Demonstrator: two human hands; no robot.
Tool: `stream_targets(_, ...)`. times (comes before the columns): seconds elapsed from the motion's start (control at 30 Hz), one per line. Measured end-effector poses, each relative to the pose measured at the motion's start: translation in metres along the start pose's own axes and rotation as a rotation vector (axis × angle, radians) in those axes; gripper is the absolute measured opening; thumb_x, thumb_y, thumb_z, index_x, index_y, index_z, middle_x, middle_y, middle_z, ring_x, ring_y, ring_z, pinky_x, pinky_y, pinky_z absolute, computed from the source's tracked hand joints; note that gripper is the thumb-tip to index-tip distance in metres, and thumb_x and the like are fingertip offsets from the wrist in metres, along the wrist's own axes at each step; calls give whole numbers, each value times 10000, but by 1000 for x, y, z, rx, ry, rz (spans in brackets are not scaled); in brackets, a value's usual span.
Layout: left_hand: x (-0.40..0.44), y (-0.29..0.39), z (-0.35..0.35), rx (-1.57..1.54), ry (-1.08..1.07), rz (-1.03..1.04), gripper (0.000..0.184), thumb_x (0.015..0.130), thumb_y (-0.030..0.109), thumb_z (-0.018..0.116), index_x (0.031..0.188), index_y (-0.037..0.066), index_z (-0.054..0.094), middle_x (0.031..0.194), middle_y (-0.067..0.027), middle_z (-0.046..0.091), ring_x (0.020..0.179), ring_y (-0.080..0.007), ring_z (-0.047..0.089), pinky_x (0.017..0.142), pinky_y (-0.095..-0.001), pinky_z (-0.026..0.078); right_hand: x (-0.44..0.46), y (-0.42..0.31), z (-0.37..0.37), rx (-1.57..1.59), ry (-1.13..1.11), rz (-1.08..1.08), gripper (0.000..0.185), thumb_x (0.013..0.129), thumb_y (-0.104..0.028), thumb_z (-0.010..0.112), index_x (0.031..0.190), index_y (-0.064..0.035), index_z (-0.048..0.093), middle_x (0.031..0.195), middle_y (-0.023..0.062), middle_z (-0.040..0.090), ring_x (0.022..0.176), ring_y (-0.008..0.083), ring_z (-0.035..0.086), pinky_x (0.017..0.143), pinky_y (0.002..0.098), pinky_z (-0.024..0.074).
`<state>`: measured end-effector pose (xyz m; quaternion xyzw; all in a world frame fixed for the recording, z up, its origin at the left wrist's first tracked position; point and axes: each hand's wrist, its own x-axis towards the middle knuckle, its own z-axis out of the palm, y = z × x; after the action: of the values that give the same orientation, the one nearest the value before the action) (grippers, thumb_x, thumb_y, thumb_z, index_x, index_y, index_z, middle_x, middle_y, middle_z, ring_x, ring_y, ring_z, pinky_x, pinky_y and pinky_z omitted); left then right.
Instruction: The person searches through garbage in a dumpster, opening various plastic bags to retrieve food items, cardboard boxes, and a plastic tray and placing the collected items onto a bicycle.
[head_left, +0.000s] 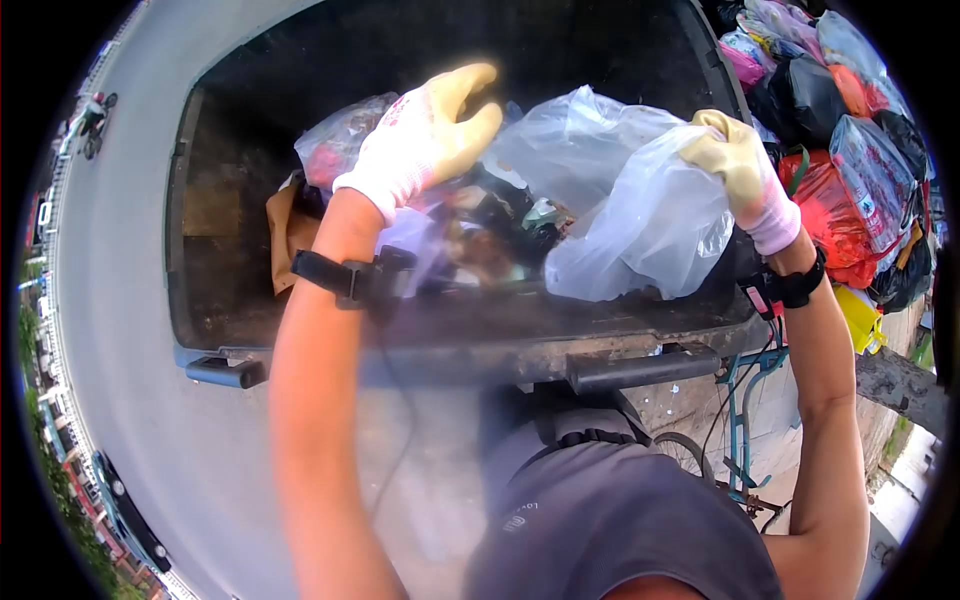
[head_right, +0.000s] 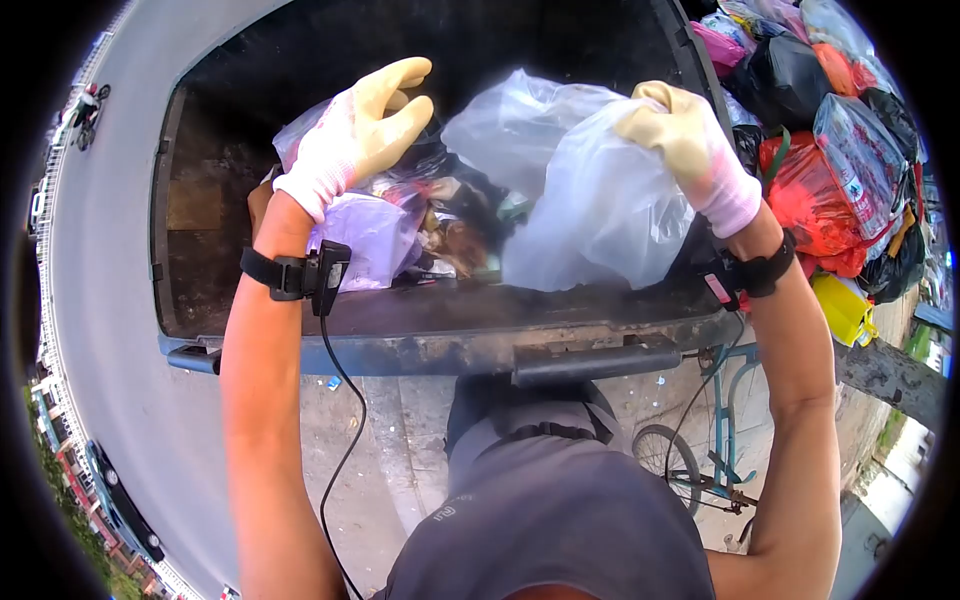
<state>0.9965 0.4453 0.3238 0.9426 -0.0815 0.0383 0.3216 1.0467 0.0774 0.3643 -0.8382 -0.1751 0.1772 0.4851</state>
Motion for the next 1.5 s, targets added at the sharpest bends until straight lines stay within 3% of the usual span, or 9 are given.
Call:
stream_targets(0.2, 4, 44, 23, -180, 12, 153, 712, 998, 513, 668, 1565, 96, 558, 1452, -250, 661, 1253, -355, 700, 1069, -421, 552, 0, 13, -14, 290, 100, -31, 344, 952, -343, 808, 1067, -51, 667, 946, -17, 640, 849, 60, 587, 783, 234, 501)
stream_targets(0.47, 5, 3, 34, -556, 8, -410, 817, 969, 527, 743, 1586, 44, 514, 1482, -208, 633, 1319, -324, 638, 1064, -418, 531, -32, 36, -46, 209, 209, -157, 303, 880, -105, 831, 1128, -33, 672, 1098, 77, 682, 1001, 197, 642, 897, 327, 530)
stream_targets(0.6, -9, -20, 82, -1023, -317, -577, 799, 1009, 640, 659, 1576, 96, 512, 1566, -141, 557, 1431, -363, 543, 1144, -481, 443, -62, 85, -74, -489, 336, -543, 357, 870, -57, 828, 1202, -46, 698, 1191, 120, 726, 1119, 299, 709, 1005, 375, 558)
stream_targets(0.8, 10, 35, 143, -1746, -456, -890, 604, 1095, 510, 597, 1557, 125, 541, 1561, -169, 564, 1298, -343, 583, 1056, -511, 519, -104, 94, -79, -991, 600, -304, 381, 940, -124, 757, 1311, -53, 708, 1266, 135, 745, 1190, 298, 714, 1059, 381, 556)
stream_targets(0.97, 32, 54, 205, -583, -331, 267, 421, 1004, 355, 689, 1383, 171, 684, 1457, -150, 643, 1309, -318, 640, 1136, -426, 508, -128, 119, -96, -986, 574, -166, 378, 934, -129, 738, 1297, -26, 722, 1269, 169, 760, 1201, 342, 718, 1084, 407, 547)
stream_targets(1.03, 43, 36, 243, -637, -326, 433, 378, 992, 334, 672, 1329, 165, 705, 1439, -91, 665, 1356, -265, 603, 1206, -411, 423, -142, 117, -99, -719, 620, -120, 364, 944, -116, 724, 1298, -27, 725, 1269, 171, 761, 1211, 347, 714, 1095, 400, 541)
stream_targets(1.1, 42, 88, 189, -1798, -579, -255, 383, 1002, 313, 701, 1329, 114, 693, 1376, -63, 698, 1275, -245, 643, 1173, -401, 457, -159, 117, -103, -668, 629, -58, 371, 957, -110, 706, 1319, -28, 717, 1295, 169, 756, 1223, 335, 714, 1101, 389, 538)
stream_targets(1.27, 48, 144, 151, -1108, -494, -372, 457, 1068, 313, 667, 1443, 55, 637, 1324, -123, 739, 1192, -231, 714, 997, -378, 549, -195, 146, -122, -1034, 594, 34, 394, 984, -98, 673, 1372, -31, 696, 1352, 161, 745, 1238, 298, 720, 1095, 357, 540)
stream_targets(1.5, 49, 164, 218, -603, -377, -308, 994, 916, 575, 763, 1628, -19, 406, 1581, -279, 540, 1418, -382, 577, 1175, -455, 464, -225, 189, -123, -971, 527, 99, 396, 983, -130, 690, 1366, -31, 700, 1350, 158, 745, 1239, 291, 716, 1095, 358, 539)
